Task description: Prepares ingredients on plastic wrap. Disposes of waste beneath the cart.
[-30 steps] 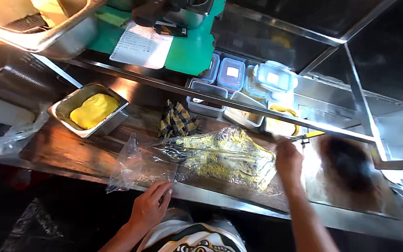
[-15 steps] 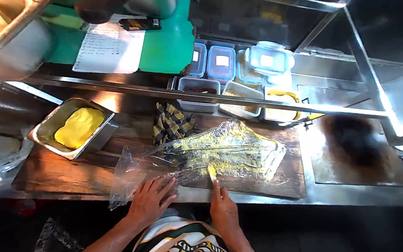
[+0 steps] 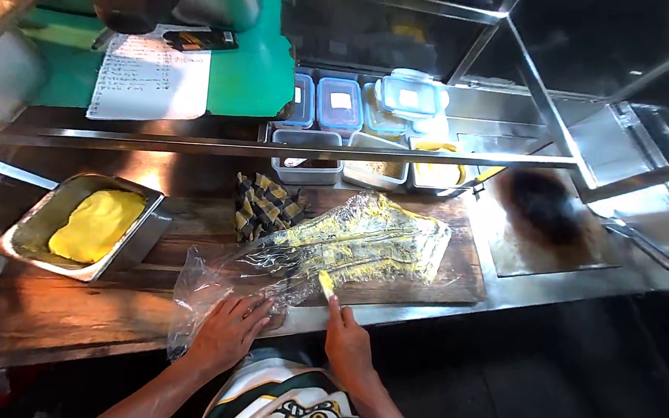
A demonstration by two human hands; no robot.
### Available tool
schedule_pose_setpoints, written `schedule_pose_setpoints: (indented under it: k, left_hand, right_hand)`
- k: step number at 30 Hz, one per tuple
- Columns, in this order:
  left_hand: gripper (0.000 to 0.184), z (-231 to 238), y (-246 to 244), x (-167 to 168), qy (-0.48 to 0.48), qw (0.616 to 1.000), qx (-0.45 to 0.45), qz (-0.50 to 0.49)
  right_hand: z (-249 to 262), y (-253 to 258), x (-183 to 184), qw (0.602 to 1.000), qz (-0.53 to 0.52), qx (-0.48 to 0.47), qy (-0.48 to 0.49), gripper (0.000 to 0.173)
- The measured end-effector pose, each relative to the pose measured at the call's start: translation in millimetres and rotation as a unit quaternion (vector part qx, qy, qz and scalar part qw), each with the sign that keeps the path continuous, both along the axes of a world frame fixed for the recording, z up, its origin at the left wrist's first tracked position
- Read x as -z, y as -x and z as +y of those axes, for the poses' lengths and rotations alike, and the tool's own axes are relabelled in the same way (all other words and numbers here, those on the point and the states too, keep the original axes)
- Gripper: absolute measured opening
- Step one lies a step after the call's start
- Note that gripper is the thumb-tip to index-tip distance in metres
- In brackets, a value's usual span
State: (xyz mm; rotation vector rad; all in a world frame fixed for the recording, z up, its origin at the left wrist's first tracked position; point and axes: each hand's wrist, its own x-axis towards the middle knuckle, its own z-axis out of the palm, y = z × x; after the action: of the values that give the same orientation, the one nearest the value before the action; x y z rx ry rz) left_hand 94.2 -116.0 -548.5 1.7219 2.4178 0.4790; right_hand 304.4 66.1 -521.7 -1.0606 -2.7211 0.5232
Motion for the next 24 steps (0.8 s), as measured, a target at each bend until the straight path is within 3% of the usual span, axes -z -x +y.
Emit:
schedule_pose_setpoints:
  k: [5, 9, 12, 14, 18, 21, 24]
  left_hand:
    - [0.041, 0.5, 4.1, -1.3, -0.030, 0.999, 0.032, 0.026]
    - [0.039, 3.1, 5.8, -2.9, -0.044, 0.996, 0.058, 0.046]
    - [0.035, 5.0, 8.4, -5.3, -0.036, 0.994, 0.085, 0.056]
    - [0.032, 5.9, 12.6, -6.9, -0.035, 0.991, 0.114, 0.060]
    - [0.028, 15.8, 14.6, -11.7, -0.045, 0.986, 0.140, 0.085]
    - [0.029, 17.2, 13.7, -12.2, -0.008, 0.986, 0.137, 0.097]
    - [0.026, 15.5, 15.4, -13.4, 0.030, 0.984, 0.139, 0.105]
  right_hand:
    - [51.9, -29.0, -7.0, 0.988, -0.110, 0.108, -0.003, 0.042]
    - [104.1, -50.5, -26.5, 0.960, -0.210, 0.168, 0.083, 0.048]
    - [127.0, -64.8, -26.7, 0.970, -0.140, 0.189, 0.064, 0.043]
    - [107.2, -62.8, -26.4, 0.984, -0.059, 0.169, 0.011, 0.042]
    - [20.4, -23.2, -10.7, 0.997, 0.016, 0.072, -0.037, 0.040]
    - [-8.1, 5.2, -4.9, 0.998, -0.046, 0.046, 0.021, 0.041]
    - [13.8, 16.4, -17.7, 0.980, -0.166, 0.073, 0.082, 0.048]
